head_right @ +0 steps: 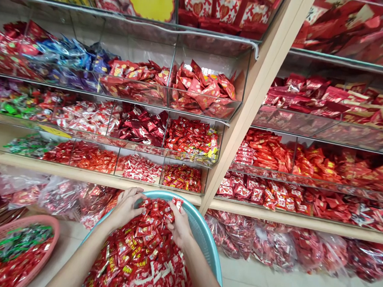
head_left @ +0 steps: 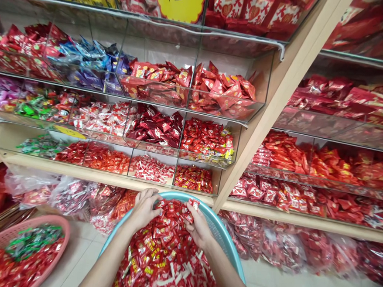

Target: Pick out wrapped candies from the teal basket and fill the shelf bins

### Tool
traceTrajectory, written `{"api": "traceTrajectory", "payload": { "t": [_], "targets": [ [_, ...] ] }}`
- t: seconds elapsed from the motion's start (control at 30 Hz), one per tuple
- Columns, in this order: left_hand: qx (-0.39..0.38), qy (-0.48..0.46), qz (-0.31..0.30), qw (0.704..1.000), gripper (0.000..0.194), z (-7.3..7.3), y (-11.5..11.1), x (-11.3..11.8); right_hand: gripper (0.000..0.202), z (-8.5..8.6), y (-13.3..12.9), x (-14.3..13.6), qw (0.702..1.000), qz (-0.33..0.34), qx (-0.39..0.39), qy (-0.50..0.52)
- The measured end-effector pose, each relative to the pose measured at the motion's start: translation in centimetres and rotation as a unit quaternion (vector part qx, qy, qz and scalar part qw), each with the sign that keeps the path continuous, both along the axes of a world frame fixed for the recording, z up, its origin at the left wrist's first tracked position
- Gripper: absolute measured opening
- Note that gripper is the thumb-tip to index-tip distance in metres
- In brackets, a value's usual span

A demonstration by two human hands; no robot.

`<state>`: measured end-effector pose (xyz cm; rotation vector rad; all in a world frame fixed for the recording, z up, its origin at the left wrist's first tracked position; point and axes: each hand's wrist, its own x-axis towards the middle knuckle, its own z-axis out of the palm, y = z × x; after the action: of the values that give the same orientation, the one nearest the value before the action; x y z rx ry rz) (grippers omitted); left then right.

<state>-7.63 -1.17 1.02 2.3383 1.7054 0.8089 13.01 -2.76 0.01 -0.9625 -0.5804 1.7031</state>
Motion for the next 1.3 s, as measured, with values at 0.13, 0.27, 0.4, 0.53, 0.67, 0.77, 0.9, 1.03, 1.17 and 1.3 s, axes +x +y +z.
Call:
{"api": "traceTrajectory", "payload": {
  "t": [0.13, 0.27, 0.4, 0.53, 0.67, 0.77, 0.9, 1.03, 1.17, 1.3],
  "targets": [
    [0.002, 0.010, -0.001, 1.000, 0.014, -0.3, 0.1, -0.1, 0.033, 0.1, 0.0, -0.1, 1.000, 0.004, -0.003, -0.007],
    [0.011, 0.020, -0.001, 1.000, 0.015, -0.6, 0.2, -0.1, 0.035, 0.3, -0.2, -0.2, 1.000, 0.010, -0.012, -0.027],
    [0.033, -0.039, -0.003, 0.999, 0.020, 0.4, 0.0, 0.8, 0.036, 0.7, -0.5, -0.4, 0.996, 0.051, -0.017, -0.068],
    [0.019, -0.171, -0.072, 0.982, 0.025, 1.9, -0.6, 2.5, 0.035, 0.8, -1.1, -0.8, 0.985, 0.132, -0.006, -0.114],
    [-0.097, -0.233, -0.137, 0.958, 0.029, 2.1, -1.3, 3.6, 0.033, 1.0, -1.8, -1.2, 0.963, 0.216, 0.005, -0.159],
    [-0.145, -0.229, -0.152, 0.951, 0.022, 1.9, -1.6, 3.8, 0.034, 1.2, -2.2, -1.4, 0.945, 0.262, 0.002, -0.196],
    [-0.154, -0.301, -0.154, 0.929, 0.022, 2.4, -1.5, 3.8, 0.034, 1.5, -2.2, -1.3, 0.935, 0.276, 0.001, -0.223],
    [-0.108, -0.394, -0.069, 0.910, 0.022, 3.2, -0.7, 2.8, 0.031, 1.7, -2.1, -0.9, 0.934, 0.290, 0.015, -0.208],
    [-0.005, -0.338, -0.010, 0.941, 0.019, 2.9, 0.0, 1.3, 0.032, 1.9, -1.5, -0.1, 0.942, 0.277, 0.027, -0.189],
    [0.081, -0.176, -0.038, 0.980, 0.017, 2.4, -0.2, 1.0, 0.035, 2.2, -1.1, 0.6, 0.953, 0.245, 0.022, -0.179]
  ]
}}
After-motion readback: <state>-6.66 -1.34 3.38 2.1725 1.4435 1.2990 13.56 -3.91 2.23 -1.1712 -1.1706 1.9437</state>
